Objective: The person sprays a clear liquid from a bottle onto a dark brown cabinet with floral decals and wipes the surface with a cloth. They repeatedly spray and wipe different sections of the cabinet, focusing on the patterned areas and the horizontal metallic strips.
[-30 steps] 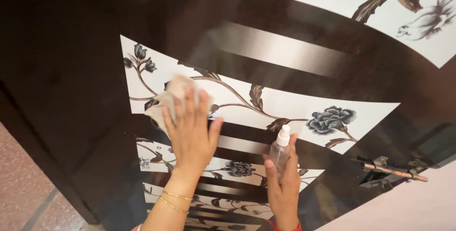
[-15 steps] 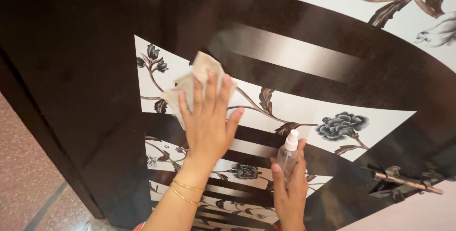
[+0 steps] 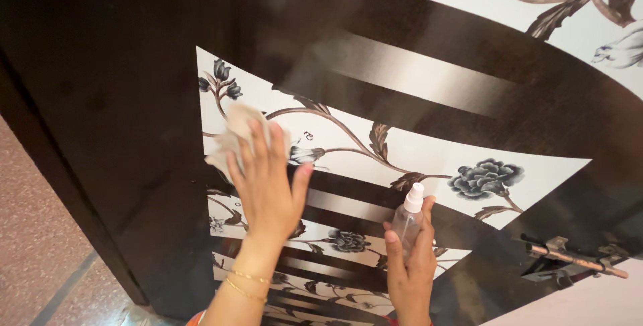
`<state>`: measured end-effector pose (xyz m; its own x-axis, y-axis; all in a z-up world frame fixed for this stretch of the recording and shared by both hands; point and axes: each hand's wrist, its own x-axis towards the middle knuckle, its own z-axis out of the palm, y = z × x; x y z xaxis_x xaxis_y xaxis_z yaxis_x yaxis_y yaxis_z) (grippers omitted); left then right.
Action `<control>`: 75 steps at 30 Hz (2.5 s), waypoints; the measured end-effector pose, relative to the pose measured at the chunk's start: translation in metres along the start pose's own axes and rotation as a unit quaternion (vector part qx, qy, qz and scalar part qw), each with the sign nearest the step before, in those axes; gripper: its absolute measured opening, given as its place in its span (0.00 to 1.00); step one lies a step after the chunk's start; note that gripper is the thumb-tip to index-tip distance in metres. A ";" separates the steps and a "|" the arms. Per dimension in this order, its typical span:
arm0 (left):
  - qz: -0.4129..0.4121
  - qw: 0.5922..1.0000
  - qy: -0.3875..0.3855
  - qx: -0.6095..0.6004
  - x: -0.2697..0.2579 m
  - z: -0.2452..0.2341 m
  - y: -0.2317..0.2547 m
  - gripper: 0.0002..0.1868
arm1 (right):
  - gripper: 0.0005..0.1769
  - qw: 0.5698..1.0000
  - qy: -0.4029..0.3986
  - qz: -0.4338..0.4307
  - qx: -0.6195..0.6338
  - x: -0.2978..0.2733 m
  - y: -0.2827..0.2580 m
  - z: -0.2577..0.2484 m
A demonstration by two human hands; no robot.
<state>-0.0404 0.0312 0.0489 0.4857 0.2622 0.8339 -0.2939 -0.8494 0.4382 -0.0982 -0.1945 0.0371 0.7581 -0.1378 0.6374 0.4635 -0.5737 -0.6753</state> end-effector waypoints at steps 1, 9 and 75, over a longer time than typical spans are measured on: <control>-0.004 1.000 0.015 -0.016 0.011 -0.006 0.001 0.41 | 0.36 1.000 0.000 -0.007 0.002 0.000 0.000 0.000; 0.069 0.997 0.026 0.033 0.072 -0.031 0.004 0.40 | 0.37 0.999 0.001 -0.003 0.039 -0.001 0.001 0.003; 0.134 0.989 -0.038 0.046 0.040 -0.010 0.046 0.37 | 0.26 0.994 0.055 0.014 0.095 -0.002 0.034 -0.036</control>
<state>-0.0425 0.0076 0.1056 0.4618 -0.0111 0.8869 -0.3460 -0.9229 0.1686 -0.1008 -0.2422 0.0261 0.7222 -0.2451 0.6468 0.5294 -0.4061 -0.7449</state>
